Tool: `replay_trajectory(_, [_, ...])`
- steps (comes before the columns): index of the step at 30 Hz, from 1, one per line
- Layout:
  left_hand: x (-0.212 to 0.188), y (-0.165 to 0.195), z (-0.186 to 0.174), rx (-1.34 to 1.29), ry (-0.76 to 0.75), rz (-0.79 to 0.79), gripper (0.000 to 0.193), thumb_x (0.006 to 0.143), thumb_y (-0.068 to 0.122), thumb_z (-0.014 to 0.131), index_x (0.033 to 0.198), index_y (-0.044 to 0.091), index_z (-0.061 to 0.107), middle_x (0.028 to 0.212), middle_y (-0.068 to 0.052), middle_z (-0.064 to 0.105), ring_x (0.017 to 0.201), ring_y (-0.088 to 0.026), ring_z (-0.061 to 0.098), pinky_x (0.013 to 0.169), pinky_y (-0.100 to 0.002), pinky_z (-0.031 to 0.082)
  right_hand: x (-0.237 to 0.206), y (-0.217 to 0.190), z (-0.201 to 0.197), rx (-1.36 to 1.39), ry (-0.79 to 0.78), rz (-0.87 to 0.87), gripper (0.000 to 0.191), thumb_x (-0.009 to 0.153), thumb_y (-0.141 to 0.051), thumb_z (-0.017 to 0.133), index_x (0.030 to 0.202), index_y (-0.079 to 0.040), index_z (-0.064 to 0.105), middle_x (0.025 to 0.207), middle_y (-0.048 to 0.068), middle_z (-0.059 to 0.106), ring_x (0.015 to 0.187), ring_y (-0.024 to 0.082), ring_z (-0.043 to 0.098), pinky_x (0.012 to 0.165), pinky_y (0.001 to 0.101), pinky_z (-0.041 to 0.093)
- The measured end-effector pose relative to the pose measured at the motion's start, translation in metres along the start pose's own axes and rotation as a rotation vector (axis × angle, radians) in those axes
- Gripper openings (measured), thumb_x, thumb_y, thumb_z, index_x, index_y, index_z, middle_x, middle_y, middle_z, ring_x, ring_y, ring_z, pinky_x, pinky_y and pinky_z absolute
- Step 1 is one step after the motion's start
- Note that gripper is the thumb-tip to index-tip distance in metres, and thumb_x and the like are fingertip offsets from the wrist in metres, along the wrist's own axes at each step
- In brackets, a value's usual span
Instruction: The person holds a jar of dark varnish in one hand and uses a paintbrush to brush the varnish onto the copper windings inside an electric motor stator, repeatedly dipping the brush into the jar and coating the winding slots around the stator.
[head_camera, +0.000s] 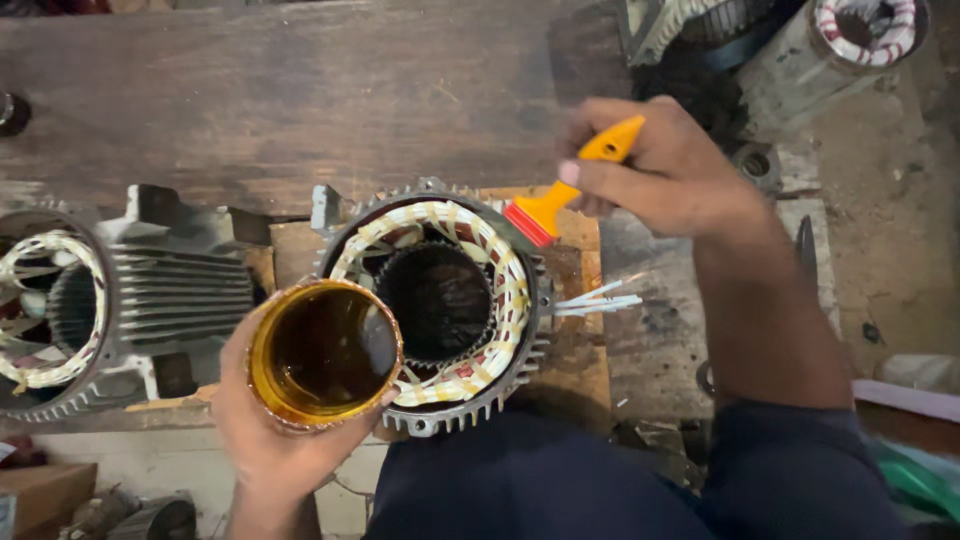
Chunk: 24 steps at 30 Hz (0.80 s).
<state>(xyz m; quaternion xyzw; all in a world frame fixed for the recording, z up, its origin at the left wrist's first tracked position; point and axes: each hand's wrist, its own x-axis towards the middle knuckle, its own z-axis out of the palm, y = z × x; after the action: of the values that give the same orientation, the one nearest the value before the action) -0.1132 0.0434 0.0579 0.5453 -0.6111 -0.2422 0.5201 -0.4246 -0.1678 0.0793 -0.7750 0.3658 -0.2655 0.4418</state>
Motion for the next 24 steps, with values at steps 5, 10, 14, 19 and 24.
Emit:
replay_trajectory(5, [-0.001,0.007,0.003,0.090,0.029,-0.036,0.095,0.067,0.014,0.091,0.145,-0.007,0.041,0.136,-0.021,0.063,0.124,-0.026,0.067,0.109,-0.038,0.054,0.012,-0.007,0.006,-0.009,0.046,-0.152,0.021,0.104,-0.018,0.067,0.109,0.001,0.063,0.079,0.005,0.070,0.068,0.009,0.071,0.059,0.0231,0.056])
replay_trajectory(10, [0.003,0.005,0.002,0.097,0.020,0.011,0.092,0.069,0.018,0.092,0.144,-0.006,0.044,0.133,-0.019,0.065,0.123,-0.025,0.068,0.108,-0.038,0.055,-0.003,0.014,-0.010,0.093,-0.010,-0.019,0.020,0.098,-0.017,0.069,0.107,0.001,0.065,0.080,0.007,0.069,0.067,0.011,0.070,0.056,0.0243,0.056])
replay_trajectory(14, [0.010,0.000,0.001,0.310,0.030,0.042,0.094,0.059,0.019,0.094,0.139,-0.003,0.050,0.130,-0.022,0.066,0.119,-0.031,0.068,0.103,-0.041,0.054,-0.036,0.015,-0.031,0.503,0.236,-0.070,0.019,0.097,-0.010,0.069,0.110,0.001,0.062,0.092,0.010,0.070,0.078,0.018,0.072,0.068,0.0312,0.062])
replay_trajectory(19, [0.020,-0.005,0.007,0.279,0.039,-0.012,0.096,0.061,0.025,0.095,0.141,-0.001,0.050,0.128,-0.019,0.068,0.119,-0.031,0.070,0.102,-0.040,0.055,-0.040,-0.041,-0.013,0.583,0.456,-0.376,0.013,0.105,-0.001,0.070,0.109,0.003,0.059,0.100,0.013,0.066,0.086,0.022,0.070,0.078,0.0376,0.064])
replay_trajectory(24, [0.027,-0.003,0.013,0.307,0.024,0.101,0.096,0.063,0.023,0.095,0.143,0.000,0.048,0.133,-0.021,0.064,0.124,-0.035,0.065,0.106,-0.042,0.051,-0.013,-0.097,0.024,0.169,0.108,-0.381,0.017,0.100,-0.013,0.067,0.111,-0.001,0.063,0.097,0.012,0.069,0.079,0.019,0.074,0.066,0.0299,0.064])
